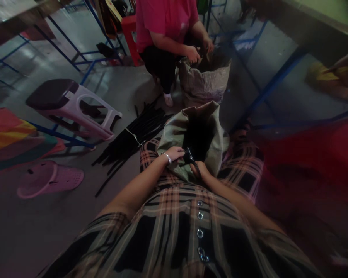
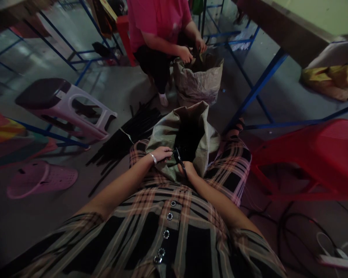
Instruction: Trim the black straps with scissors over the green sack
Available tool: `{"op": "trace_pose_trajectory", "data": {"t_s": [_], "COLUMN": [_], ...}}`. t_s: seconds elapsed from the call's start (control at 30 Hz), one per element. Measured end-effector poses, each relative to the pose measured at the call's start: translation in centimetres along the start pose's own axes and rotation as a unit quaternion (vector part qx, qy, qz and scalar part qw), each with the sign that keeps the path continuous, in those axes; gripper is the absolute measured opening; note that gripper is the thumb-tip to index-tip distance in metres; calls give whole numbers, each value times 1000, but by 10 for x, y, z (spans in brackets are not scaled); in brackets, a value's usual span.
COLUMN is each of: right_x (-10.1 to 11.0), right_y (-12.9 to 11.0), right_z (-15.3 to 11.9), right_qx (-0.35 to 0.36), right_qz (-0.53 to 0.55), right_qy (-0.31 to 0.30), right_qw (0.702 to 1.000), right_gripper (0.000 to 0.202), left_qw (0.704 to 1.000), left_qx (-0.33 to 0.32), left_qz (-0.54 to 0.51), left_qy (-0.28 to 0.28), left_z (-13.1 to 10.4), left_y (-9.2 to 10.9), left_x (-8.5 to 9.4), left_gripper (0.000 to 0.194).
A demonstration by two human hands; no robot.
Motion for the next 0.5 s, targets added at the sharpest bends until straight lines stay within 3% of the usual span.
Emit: {"op": "trace_pose_trajectory", "data": {"t_s": [0.37,0.5], "right_x": [9,2], "right_y": [-13,-13], "right_z": [-2,2], "right_qx": [36,18], "right_qz": [-35,-29], "right_qy": [45,-2], "right_qw": [998,999], "right_gripper": [27,24], "left_qw": [997,996], "left_qx": [17,19], "left_qz": [-72,-84], "left_qy": [12,36], "left_z": [3,3], "left_y": [-11,-8], "left_x": [-1,3], "left_gripper": [17,15]}}
Point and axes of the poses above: each hand's wrist, its own z-axis towards the middle knuckle, its own x-axis out of the back of the hand, y = z × x, the point moved 7 cm from there along z, towards the middle knuckle, and after that the axes turned 7 degrees about z, right-handed, at the moved point
